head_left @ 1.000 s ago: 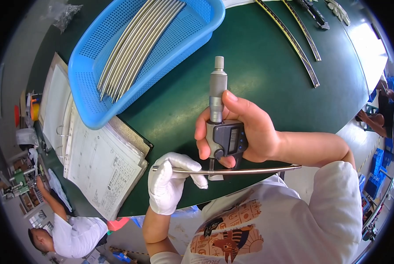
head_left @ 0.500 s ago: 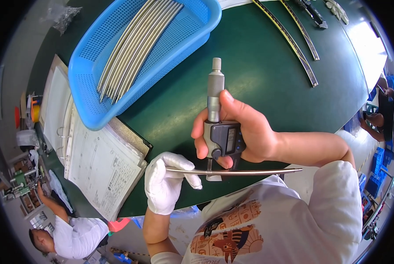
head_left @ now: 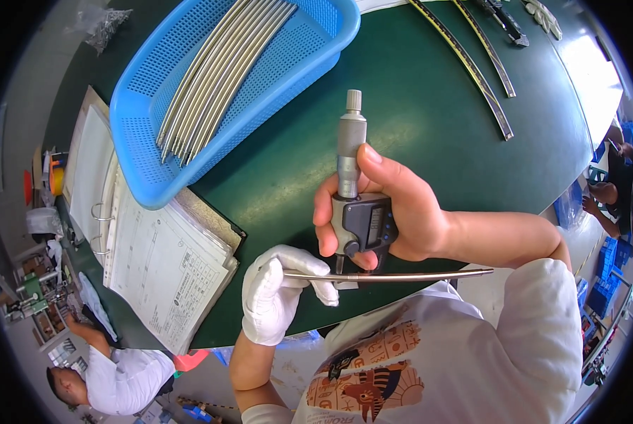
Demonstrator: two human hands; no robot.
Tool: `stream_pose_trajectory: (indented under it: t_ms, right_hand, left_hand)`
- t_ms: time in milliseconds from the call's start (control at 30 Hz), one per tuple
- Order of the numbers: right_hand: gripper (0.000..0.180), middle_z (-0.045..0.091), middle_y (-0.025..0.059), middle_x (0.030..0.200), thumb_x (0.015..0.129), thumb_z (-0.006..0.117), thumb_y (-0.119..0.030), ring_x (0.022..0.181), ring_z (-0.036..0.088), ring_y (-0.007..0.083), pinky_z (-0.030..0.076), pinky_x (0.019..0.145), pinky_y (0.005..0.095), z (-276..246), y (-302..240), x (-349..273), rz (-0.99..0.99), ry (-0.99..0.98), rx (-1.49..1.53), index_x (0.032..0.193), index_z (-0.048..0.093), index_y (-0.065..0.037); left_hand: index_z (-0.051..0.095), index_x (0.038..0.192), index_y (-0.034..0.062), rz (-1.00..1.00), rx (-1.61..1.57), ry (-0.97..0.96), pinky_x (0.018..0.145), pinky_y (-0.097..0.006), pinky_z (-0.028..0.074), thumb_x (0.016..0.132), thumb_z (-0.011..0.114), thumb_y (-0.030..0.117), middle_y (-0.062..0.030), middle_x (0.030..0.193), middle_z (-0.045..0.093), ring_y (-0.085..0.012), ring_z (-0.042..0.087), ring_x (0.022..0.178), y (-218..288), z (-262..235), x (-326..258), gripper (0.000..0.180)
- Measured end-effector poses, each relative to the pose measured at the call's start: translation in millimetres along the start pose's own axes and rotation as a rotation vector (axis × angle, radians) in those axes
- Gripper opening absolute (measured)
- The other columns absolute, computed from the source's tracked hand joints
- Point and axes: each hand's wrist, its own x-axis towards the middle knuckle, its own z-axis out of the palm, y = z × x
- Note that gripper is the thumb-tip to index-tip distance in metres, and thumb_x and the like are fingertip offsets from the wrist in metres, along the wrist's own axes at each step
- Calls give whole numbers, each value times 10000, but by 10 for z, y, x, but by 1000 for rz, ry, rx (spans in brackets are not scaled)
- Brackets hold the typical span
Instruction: Measuring the diameter or length of thin metal rods using a digital micrometer at a factory quality control station.
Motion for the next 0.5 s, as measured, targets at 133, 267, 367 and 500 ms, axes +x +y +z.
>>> stream_pose_trajectory:
  t_ms: [133, 267, 367, 500]
  right_hand:
    - [654, 591, 155, 733, 830, 228, -588, 433, 491, 155, 409, 398, 222, 6, 6, 2, -3, 33, -51, 884, 534, -13]
    - [651, 592, 151, 731, 828, 236, -591, 429, 485, 152, 402, 399, 220, -12, -34, -15, -9, 49, -72, 878, 535, -15]
    - [643, 586, 148, 729, 828, 243, -589, 434, 482, 151, 402, 407, 222, -27, -58, -20, -14, 45, -43, 877, 533, -17]
    - [604, 584, 126, 718, 834, 270, -569, 442, 482, 147, 404, 424, 228, -36, -96, -43, -52, 107, -37, 870, 528, -25]
  left_hand:
    - [522, 878, -92, 1, 7, -9, 596, -357, 485, 883, 351, 361, -208, 686, 574, -277, 579, 601, 0, -2, 3, 484]
    - [480, 984, -65, 82, 85, 129, 568, -296, 471, 861, 449, 297, -125, 675, 544, -190, 540, 552, 8, 57, 17, 384]
    - [444, 1058, -27, 411, 630, 489, 492, -241, 405, 805, 554, 231, -45, 683, 479, -110, 446, 499, -44, 136, 87, 377]
    - [567, 942, 53, 1211, 1734, 484, 391, -243, 276, 635, 680, 65, 15, 595, 401, -101, 341, 433, -11, 53, 146, 328]
